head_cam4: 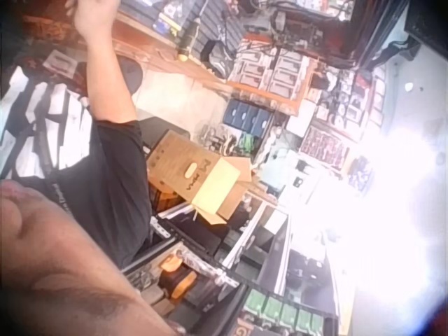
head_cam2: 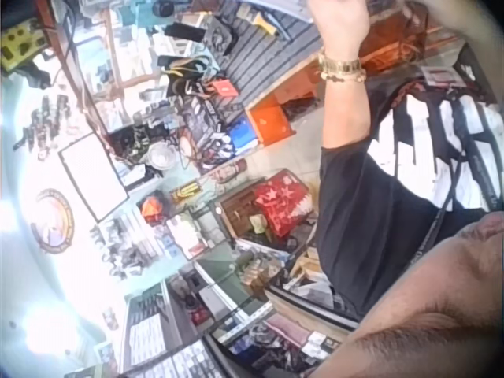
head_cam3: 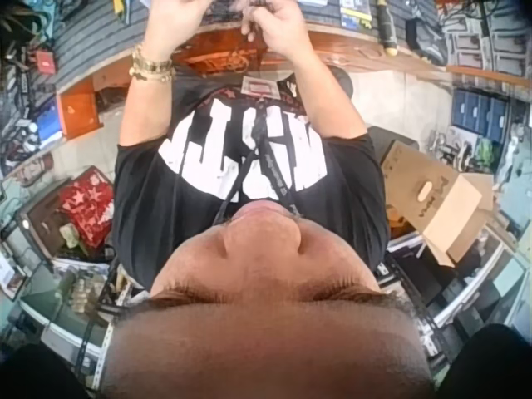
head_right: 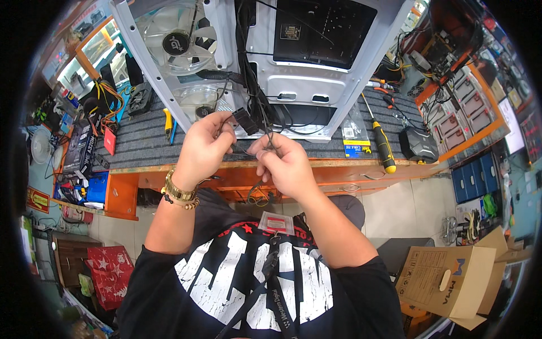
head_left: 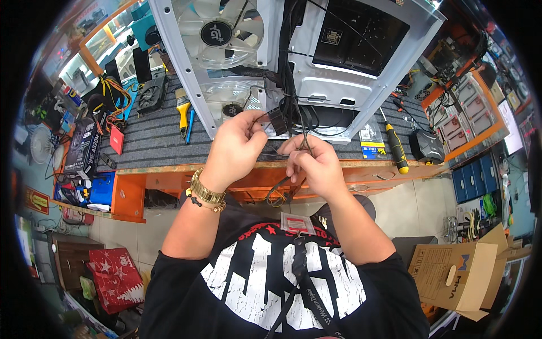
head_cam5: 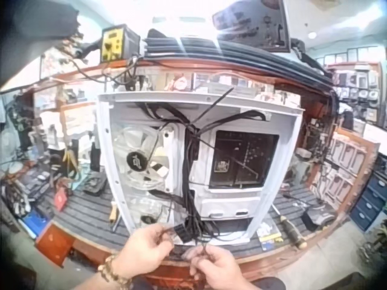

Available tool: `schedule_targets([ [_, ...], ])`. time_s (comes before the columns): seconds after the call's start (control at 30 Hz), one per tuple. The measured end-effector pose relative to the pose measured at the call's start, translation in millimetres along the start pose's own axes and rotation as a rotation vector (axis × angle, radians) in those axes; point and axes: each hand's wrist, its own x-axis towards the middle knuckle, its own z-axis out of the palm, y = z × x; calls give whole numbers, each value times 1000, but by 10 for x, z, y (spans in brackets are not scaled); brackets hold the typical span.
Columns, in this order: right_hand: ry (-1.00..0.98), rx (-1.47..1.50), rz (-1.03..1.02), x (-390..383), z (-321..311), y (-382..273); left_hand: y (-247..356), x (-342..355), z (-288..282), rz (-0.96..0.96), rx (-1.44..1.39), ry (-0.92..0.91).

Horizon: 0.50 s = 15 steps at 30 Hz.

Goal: The person organizes and connects wires within a computer case using a screwdriver to route cables through an internal opening.

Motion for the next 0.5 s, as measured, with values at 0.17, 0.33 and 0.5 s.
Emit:
schedule_targets([
  [0.17,-7,1,-51,-12,-71,-4,65,-24,37,-90,-109,-6],
  [0.33,34,72,-30,-37,-50,-34,74,-16,3,-74,-284,8],
  [0.5,80,-81,-113,-45,49,-192,91,-27,-79,-124,-472,-13],
])
